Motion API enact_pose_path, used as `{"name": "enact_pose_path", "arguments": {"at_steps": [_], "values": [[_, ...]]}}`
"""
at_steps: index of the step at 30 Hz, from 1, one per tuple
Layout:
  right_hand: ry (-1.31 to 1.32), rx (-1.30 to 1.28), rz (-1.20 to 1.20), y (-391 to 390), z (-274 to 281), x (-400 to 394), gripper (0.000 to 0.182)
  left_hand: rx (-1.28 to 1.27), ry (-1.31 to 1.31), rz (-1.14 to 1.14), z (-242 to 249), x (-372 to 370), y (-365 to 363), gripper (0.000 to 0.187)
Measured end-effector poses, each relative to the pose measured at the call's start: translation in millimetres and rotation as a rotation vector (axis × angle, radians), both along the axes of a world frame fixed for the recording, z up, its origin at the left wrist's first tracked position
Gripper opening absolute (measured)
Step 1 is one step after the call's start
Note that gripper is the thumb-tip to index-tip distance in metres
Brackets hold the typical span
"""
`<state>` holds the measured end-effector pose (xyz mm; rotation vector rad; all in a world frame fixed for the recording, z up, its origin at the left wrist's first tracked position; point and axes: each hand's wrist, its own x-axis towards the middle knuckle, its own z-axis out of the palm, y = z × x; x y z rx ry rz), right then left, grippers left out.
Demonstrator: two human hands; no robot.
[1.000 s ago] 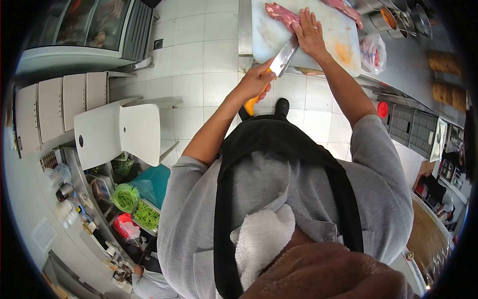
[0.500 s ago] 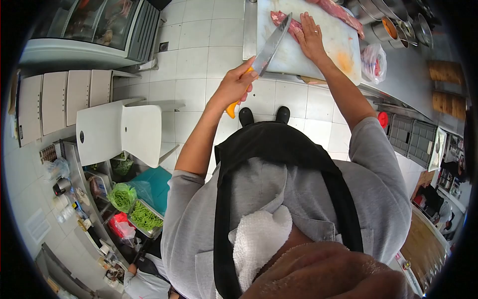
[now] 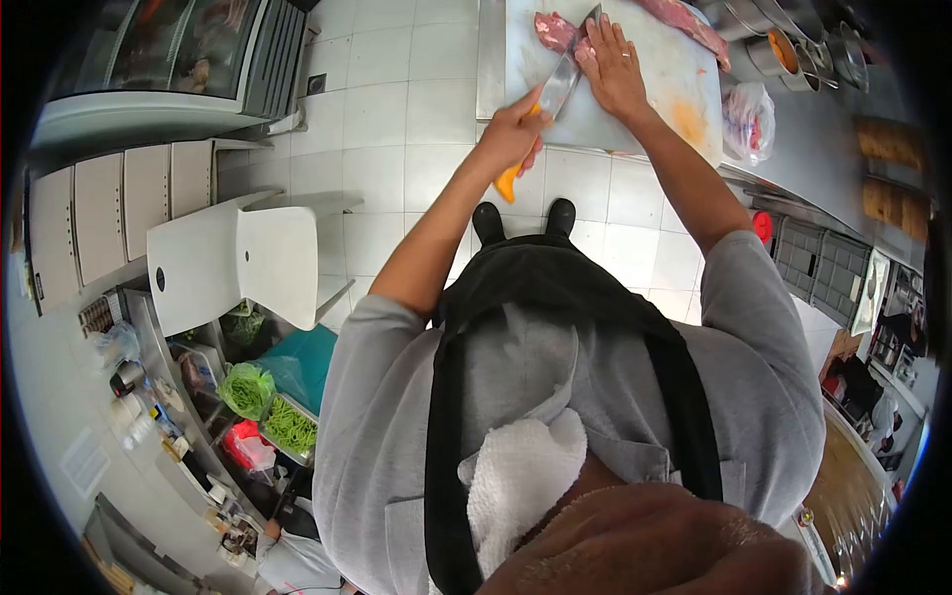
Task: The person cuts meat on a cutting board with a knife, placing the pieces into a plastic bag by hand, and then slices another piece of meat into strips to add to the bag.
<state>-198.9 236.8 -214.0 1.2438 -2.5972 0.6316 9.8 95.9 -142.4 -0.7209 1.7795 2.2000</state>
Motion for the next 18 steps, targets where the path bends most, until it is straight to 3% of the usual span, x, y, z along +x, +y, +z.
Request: {"name": "enact_pose_path", "arguments": {"at_steps": [6, 9, 11, 12, 14, 16, 18], "values": [[-0.019, 0.019, -0.025, -4, 0, -4, 0.067, 0.044, -0.075, -0.070, 3, 74, 11, 0.054], [-0.021, 0.022, -0.035, -4, -12, -19, 0.068, -0.008, -0.085, -0.172, 28, 107, -14, 0.052], [-0.274, 0.002, -0.061, -2, -12, -35, 0.066, -0.055, -0.090, -0.259, 51, 129, -34, 0.051], [-0.268, -0.005, -0.055, -1, -2, -36, 0.066, -0.089, -0.138, -0.241, 60, 140, -41, 0.050], [-0.749, -0.191, 0.151, 7, 28, -30, 0.060, -0.127, -0.189, -0.214, 69, 144, -38, 0.049], [-0.603, -0.097, 0.203, 9, 40, -34, 0.057, -0.224, -0.052, -0.013, 72, 129, -30, 0.051], [-0.446, 0.000, 0.268, 9, 51, -40, 0.055, -0.276, 0.011, 0.044, 70, 99, -14, 0.053]]}}
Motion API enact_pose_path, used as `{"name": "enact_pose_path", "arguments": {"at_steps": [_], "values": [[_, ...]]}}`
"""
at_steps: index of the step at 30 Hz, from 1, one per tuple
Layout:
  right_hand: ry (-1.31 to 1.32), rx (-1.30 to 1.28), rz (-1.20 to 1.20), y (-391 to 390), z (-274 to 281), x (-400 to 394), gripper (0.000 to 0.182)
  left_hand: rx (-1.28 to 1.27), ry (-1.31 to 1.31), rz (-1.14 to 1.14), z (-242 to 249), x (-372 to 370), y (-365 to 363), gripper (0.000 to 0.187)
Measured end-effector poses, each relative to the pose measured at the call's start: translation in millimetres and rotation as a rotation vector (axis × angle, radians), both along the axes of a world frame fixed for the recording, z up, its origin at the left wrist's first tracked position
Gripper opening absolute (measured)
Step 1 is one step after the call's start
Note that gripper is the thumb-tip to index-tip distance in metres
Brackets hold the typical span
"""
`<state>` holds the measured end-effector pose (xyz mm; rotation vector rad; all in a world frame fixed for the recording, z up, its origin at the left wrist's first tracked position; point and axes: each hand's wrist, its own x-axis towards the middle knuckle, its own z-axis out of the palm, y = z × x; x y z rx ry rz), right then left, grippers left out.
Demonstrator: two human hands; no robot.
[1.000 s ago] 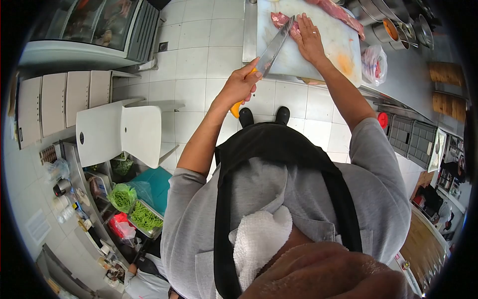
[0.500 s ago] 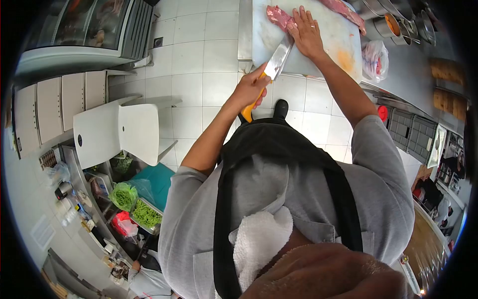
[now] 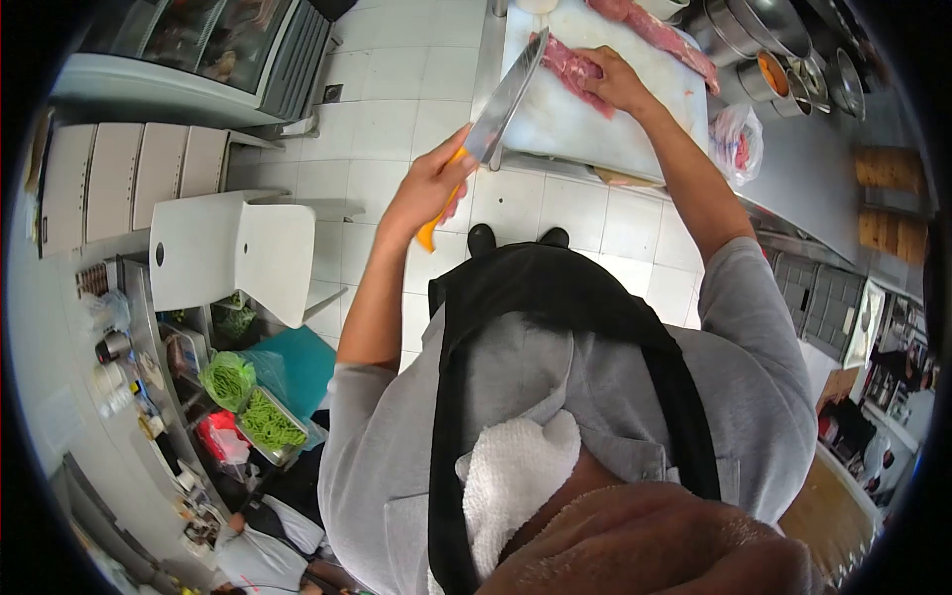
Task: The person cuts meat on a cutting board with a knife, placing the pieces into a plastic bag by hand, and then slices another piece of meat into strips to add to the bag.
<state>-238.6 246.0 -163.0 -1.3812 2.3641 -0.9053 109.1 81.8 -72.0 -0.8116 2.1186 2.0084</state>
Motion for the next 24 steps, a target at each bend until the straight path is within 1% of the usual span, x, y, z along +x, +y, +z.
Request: {"name": "enact_pose_path", "arguments": {"at_steps": [2, 3, 4, 6, 7, 8, 9, 10, 12, 13, 14, 15, 16, 17, 18, 19, 20, 21, 22, 23, 24], "values": [[0.012, 0.091, 0.091, -1, 8, -2, 0.051, -0.028, 0.001, 0.076, -20, -29, 11, 0.053], [-0.037, 0.155, 0.090, -1, 12, -4, 0.047, -0.037, 0.005, 0.086, -28, -42, 17, 0.053], [-0.040, 0.150, 0.096, 3, 7, -7, 0.047, -0.061, -0.029, 0.072, -35, -52, 24, 0.053], [0.117, 0.067, 0.205, 14, -1, -11, 0.044, -0.089, -0.064, 0.054, -41, -64, 26, 0.053], [0.111, 0.065, 0.200, 18, -6, -12, 0.044, -0.161, -0.094, 0.051, -43, -67, 26, 0.053], [-0.012, 0.048, 0.169, 22, -10, -13, 0.042, -0.230, -0.123, 0.043, -44, -67, 26, 0.053], [-0.128, 0.028, 0.136, 23, -4, -11, 0.040, -0.232, -0.121, 0.032, -42, -69, 27, 0.053], [-0.124, 0.023, 0.121, 27, 4, -10, 0.040, -0.264, -0.140, 0.022, -39, -71, 26, 0.053], [-0.397, -0.075, -0.020, 41, 25, -4, 0.040, -0.307, -0.152, -0.019, -43, -73, 19, 0.053], [-0.396, -0.089, -0.055, 48, 38, 1, 0.040, -0.360, -0.105, -0.028, -54, -72, 15, 0.053], [-0.409, -0.225, -0.149, 57, 53, 4, 0.042, -0.412, -0.051, -0.043, -63, -74, 9, 0.053], [-0.414, -0.360, -0.241, 65, 63, 6, 0.044, -0.418, -0.038, -0.084, -55, -77, 6, 0.053], [-0.406, -0.367, -0.278, 72, 68, 10, 0.044, -0.386, -0.115, -0.090, -45, -78, 5, 0.053], [-0.457, -0.445, -0.361, 78, 70, 15, 0.047, -0.355, -0.195, -0.093, -40, -79, 4, 0.053], [-0.509, -0.526, -0.442, 84, 70, 20, 0.049, -0.357, -0.191, -0.126, -48, -80, -1, 0.053], [-0.543, -0.481, -0.512, 88, 54, 21, 0.051, -0.409, -0.122, -0.133, -58, -79, -6, 0.053], [-0.546, -0.490, -0.542, 92, 33, 30, 0.051, -0.460, -0.055, -0.141, -68, -78, -12, 0.053], [-0.237, -0.234, -0.659, 95, 11, 41, 0.053, -0.463, -0.057, -0.172, -64, -76, -13, 0.053], [0.069, 0.035, -0.757, 95, 1, 52, 0.056, -0.491, -0.040, -0.207, -54, -72, -14, 0.053], [0.389, 0.035, -0.811, 100, -9, 66, 0.055, -0.520, -0.019, -0.238, -46, -73, -15, 0.053], [0.390, 0.036, -0.832, 103, -8, 66, 0.055, -0.523, -0.012, -0.257, -43, -79, -16, 0.053]]}}
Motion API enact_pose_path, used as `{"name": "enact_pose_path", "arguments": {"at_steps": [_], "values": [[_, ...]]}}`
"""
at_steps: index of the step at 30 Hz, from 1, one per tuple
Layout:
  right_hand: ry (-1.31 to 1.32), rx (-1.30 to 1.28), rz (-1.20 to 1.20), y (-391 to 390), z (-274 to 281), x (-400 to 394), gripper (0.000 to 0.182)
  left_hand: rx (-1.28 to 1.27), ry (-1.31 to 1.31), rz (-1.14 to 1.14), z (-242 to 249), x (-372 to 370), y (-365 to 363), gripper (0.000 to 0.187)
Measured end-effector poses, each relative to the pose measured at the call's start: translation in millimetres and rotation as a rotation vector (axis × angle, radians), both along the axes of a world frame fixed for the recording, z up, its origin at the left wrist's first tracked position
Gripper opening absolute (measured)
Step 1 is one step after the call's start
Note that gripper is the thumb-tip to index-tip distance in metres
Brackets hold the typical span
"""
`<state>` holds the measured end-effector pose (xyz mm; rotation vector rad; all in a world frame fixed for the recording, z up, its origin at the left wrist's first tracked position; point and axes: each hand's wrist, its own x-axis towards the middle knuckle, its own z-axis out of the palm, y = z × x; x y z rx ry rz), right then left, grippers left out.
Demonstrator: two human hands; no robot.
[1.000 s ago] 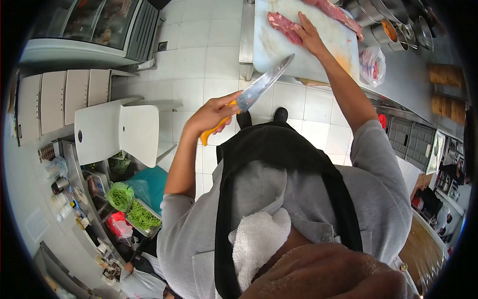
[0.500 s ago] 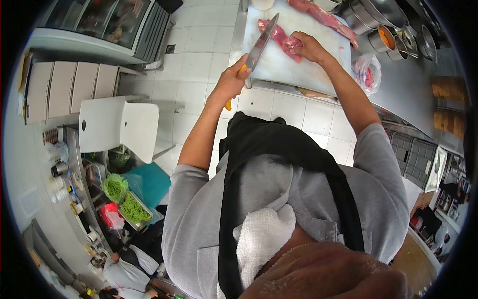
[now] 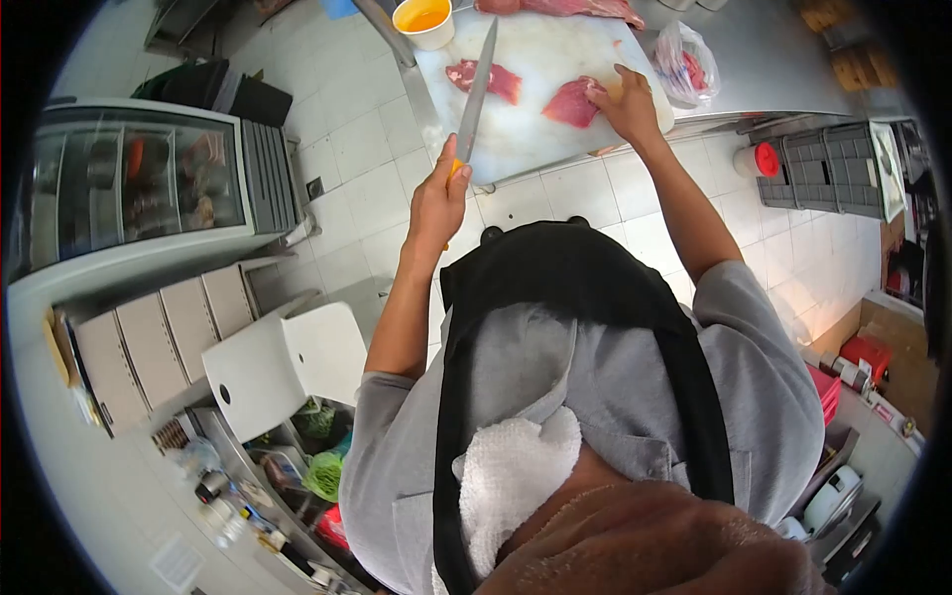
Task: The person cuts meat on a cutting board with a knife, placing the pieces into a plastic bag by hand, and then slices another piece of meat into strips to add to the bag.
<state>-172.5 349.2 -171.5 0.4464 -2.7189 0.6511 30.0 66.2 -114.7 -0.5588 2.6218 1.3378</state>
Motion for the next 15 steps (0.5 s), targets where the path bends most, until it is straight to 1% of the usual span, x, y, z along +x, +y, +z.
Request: {"name": "enact_pose_path", "arguments": {"at_steps": [2, 3, 5, 6, 8, 10, 12, 13, 15], "values": [[0.203, -0.213, 0.163, 9, -3, 5, 0.046, -0.094, 0.341, -0.162, 3, -2, 4, 0.052], [0.187, -0.212, 0.152, 8, -5, 10, 0.046, -0.090, 0.325, -0.172, 7, -5, 7, 0.052], [0.039, -0.287, 0.321, -3, -6, 9, 0.032, -0.260, 0.225, -0.393, 19, -23, 15, 0.051], [0.036, -0.289, 0.313, -7, -8, 8, 0.032, -0.260, 0.221, -0.400, 25, -26, 21, 0.051], [-0.030, -0.133, 0.391, -12, -12, 3, 0.024, -0.352, 0.074, -0.502, 38, -32, 32, 0.052], [-0.018, -0.152, 0.379, -16, -11, 2, 0.023, -0.362, 0.048, -0.543, 51, -31, 36, 0.053], [-0.009, -0.167, 0.371, -18, -12, 4, 0.022, -0.383, -0.067, -0.559, 61, -34, 39, 0.054], [0.016, -0.169, 0.365, -19, -13, 4, 0.023, -0.384, -0.072, -0.564, 49, -42, 41, 0.054], [0.032, -0.171, 0.363, -17, -14, 5, 0.023, -0.369, 0.042, -0.587, 2, -66, 51, 0.056]]}}
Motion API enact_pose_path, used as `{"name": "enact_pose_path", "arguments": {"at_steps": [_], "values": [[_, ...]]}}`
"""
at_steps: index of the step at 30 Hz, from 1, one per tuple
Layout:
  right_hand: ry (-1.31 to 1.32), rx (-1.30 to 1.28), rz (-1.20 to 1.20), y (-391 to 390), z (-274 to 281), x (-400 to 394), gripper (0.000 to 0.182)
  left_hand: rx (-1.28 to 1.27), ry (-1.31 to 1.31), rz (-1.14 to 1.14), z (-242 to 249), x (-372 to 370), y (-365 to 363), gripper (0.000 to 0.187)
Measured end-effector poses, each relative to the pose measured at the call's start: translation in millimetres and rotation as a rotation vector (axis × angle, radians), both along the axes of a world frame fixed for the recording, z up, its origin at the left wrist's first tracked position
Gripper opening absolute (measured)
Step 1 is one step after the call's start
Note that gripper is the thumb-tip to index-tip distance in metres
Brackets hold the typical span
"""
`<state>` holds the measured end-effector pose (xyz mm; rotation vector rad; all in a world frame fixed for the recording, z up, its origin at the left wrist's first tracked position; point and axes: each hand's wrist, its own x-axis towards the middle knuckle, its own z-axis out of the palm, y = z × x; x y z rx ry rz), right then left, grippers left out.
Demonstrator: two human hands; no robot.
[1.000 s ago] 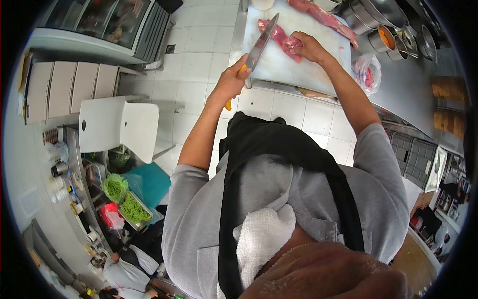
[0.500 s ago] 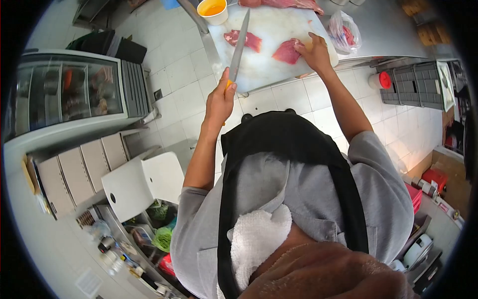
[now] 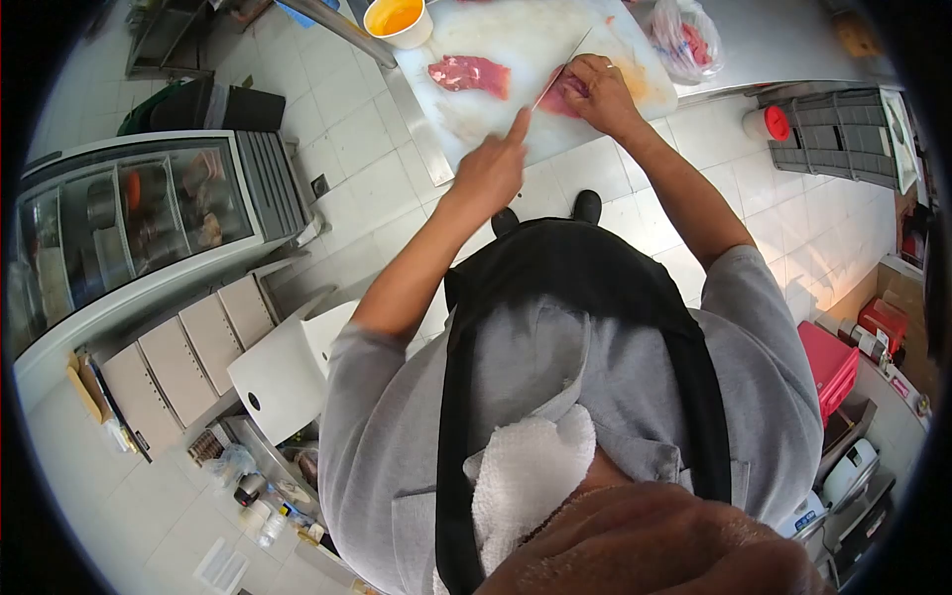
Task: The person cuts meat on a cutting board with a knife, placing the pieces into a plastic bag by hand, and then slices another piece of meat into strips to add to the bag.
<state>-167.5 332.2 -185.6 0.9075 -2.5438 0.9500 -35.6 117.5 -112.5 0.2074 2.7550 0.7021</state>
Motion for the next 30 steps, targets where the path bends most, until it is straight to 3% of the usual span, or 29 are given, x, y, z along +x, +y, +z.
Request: {"name": "enact_pose_path", "arguments": {"at_steps": [2, 5, 9, 11, 12, 14, 17, 19, 24, 26, 30], "values": [[-0.052, 0.007, 0.011, -1, 0, 0, 0.024, 0.128, 0.158, -0.037, -30, -44, 13, 0.056], [-0.002, -0.099, 0.021, 3, -2, 0, 0.026, 0.340, 0.147, -0.053, -35, -87, 7, 0.057], [-0.100, -0.207, -0.023, 10, 3, 1, 0.028, 0.050, 0.026, -0.035, 19, -30, 0, 0.056], [-0.175, 0.036, 0.005, 11, 10, -1, 0.030, -0.005, -0.024, -0.030, 36, -2, 0, 0.055], [-0.178, 0.032, -0.002, 9, 7, -3, 0.030, -0.054, -0.062, -0.015, 40, 1, 1, 0.054], [-0.002, 0.003, -0.016, 6, 0, -2, 0.031, -0.029, -0.035, -0.021, 5, -14, 11, 0.054], [-0.031, 0.025, -0.013, 7, -4, -1, 0.032, 0.012, 0.071, -0.035, -24, -72, 19, 0.056], [-0.083, -0.034, 0.004, 10, -4, 3, 0.032, 0.321, 0.039, -0.013, -14, -99, 17, 0.055], [-0.176, -0.192, 0.006, 12, 2, 4, 0.035, 0.061, 0.051, -0.036, 24, -28, 1, 0.054], [-0.075, -0.001, 0.004, 10, -1, 2, 0.035, -0.022, -0.088, -0.061, 38, -11, -2, 0.054], [-0.076, -0.010, 0.016, 7, 6, 6, 0.033, 0.017, 0.041, -0.062, -18, -54, 23, 0.056]]}}
